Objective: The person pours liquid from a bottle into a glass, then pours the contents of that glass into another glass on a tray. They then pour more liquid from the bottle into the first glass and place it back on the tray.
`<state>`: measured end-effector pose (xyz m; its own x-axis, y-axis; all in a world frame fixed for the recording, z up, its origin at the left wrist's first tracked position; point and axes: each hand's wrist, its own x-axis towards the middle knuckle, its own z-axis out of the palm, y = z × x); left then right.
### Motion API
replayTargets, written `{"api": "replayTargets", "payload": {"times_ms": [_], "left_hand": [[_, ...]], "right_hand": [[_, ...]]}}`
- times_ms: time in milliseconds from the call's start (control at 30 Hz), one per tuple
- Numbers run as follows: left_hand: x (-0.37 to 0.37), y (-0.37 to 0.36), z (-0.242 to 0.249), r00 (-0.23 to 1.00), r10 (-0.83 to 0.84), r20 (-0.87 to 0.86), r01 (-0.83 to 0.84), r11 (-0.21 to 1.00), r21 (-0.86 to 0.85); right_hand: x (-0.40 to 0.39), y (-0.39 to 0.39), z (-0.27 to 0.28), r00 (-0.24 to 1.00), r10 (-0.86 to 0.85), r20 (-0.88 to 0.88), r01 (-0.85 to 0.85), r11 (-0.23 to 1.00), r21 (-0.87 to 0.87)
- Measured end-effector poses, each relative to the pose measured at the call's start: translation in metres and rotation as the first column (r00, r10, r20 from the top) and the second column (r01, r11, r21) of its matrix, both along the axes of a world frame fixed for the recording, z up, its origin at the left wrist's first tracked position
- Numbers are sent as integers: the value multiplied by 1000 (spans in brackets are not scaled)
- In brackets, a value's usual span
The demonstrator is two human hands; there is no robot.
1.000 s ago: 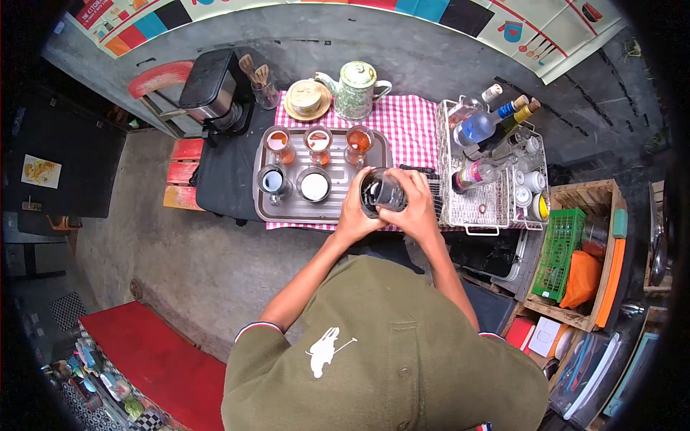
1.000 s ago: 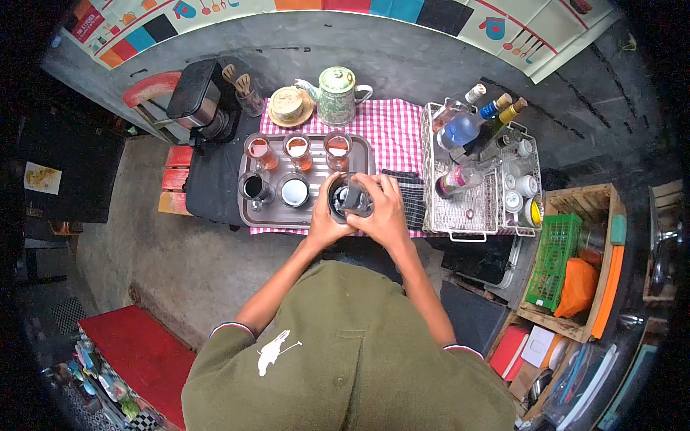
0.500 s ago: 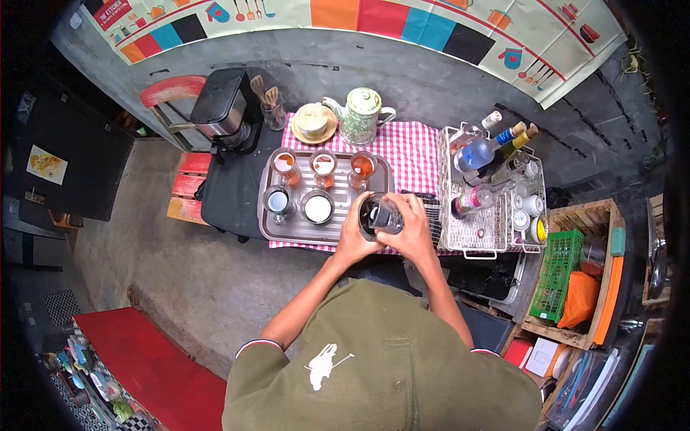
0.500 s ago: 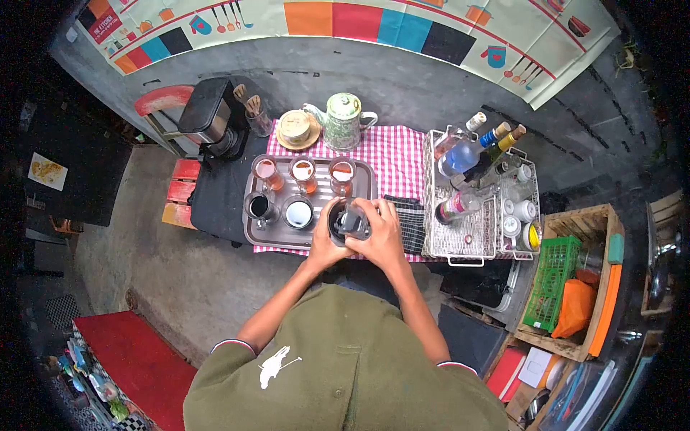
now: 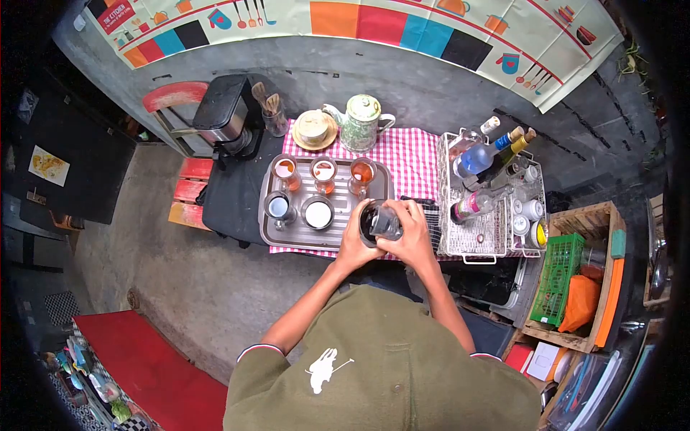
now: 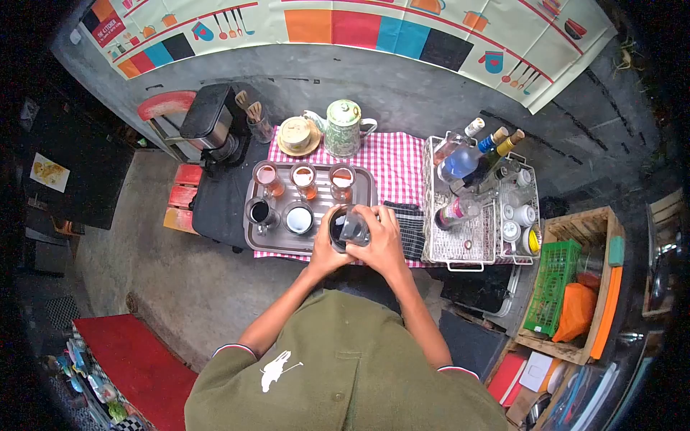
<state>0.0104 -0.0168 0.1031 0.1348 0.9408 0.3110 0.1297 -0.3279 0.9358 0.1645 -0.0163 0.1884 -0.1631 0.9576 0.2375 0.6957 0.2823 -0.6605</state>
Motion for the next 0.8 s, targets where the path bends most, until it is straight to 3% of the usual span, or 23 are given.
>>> {"api": "replayTargets", "payload": {"times_ms": [800], "left_hand": [[2,-9,-1,999,-46,3,46,999,0]], "right_hand": [[7,-13,-3,996,-12,90,12,1000,0]]}}
